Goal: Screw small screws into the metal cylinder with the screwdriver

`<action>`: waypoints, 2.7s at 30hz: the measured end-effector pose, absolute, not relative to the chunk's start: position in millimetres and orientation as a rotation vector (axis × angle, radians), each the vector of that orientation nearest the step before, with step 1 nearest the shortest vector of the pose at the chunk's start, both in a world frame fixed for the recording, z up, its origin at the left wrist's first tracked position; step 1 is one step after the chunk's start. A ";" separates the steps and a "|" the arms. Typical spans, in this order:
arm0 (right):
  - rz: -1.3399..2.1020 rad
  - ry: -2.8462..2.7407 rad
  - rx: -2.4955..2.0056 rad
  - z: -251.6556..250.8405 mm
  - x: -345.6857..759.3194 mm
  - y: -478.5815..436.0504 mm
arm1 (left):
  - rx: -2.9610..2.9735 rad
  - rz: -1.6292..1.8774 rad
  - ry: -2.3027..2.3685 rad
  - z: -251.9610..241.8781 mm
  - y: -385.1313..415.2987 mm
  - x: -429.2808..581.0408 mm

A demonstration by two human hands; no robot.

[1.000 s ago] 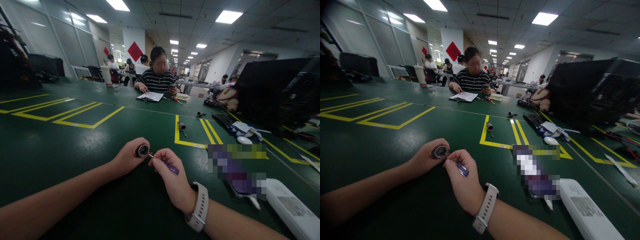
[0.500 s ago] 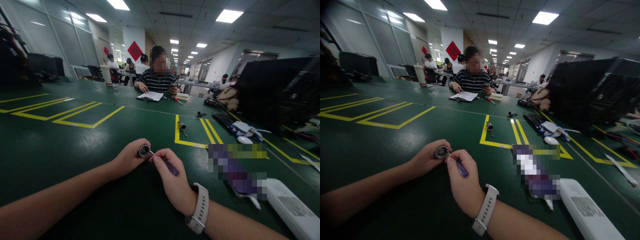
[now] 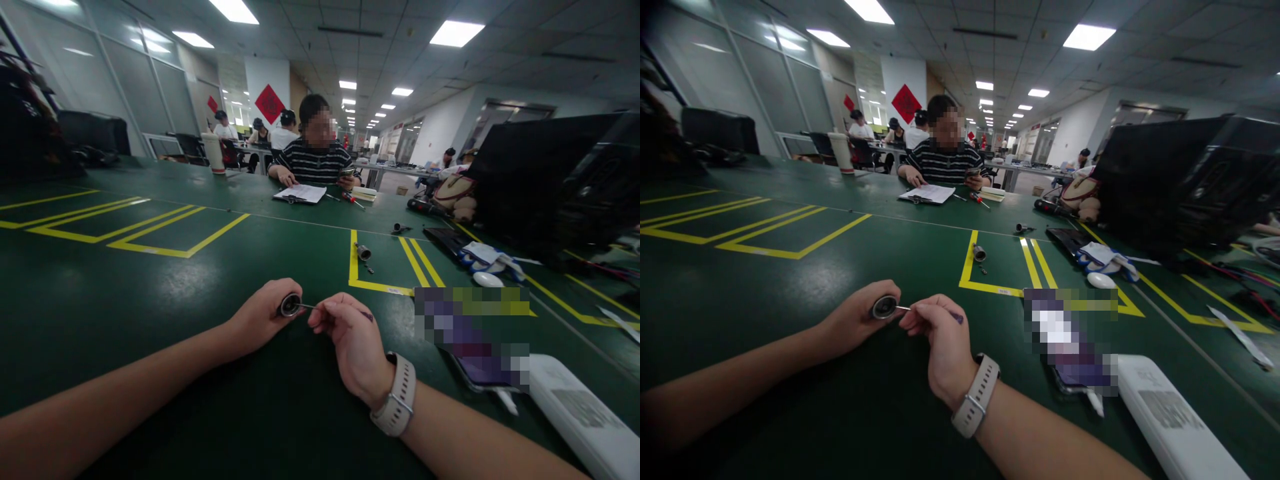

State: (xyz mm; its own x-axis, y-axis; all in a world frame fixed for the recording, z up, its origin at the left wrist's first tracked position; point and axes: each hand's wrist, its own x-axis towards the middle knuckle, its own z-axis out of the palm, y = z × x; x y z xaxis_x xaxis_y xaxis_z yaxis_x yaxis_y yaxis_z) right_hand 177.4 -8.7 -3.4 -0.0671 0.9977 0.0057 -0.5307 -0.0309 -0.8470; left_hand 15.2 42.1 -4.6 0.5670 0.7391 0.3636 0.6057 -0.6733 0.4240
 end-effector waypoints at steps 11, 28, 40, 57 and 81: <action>1.389 -0.950 -0.835 -6.3 177.7 -11.9 | 2.686 0.737 1.129 -0.4 37.5 16.5; 1.416 -0.929 -0.819 -7.8 179.0 -9.1 | 2.745 0.691 1.151 0.3 36.7 16.9; 1.464 -0.821 -0.763 -7.4 181.2 -6.7 | 2.670 0.751 1.155 -2.0 41.3 15.9; 1.516 -0.823 -0.740 -7.0 182.8 -3.3 | 2.606 0.769 1.133 -2.3 40.0 16.5; 1.531 -0.781 -0.777 -5.3 182.0 -1.1 | 2.401 0.742 1.059 -1.6 41.6 17.1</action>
State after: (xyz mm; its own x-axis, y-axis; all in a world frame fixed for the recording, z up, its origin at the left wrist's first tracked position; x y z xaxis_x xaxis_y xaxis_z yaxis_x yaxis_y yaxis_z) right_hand 182.0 -1.1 -5.3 -0.0881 0.9951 -0.0445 -0.5485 -0.0857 -0.8317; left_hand 17.1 41.6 -1.6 0.5698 0.7641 0.3024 0.5452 -0.6268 0.5567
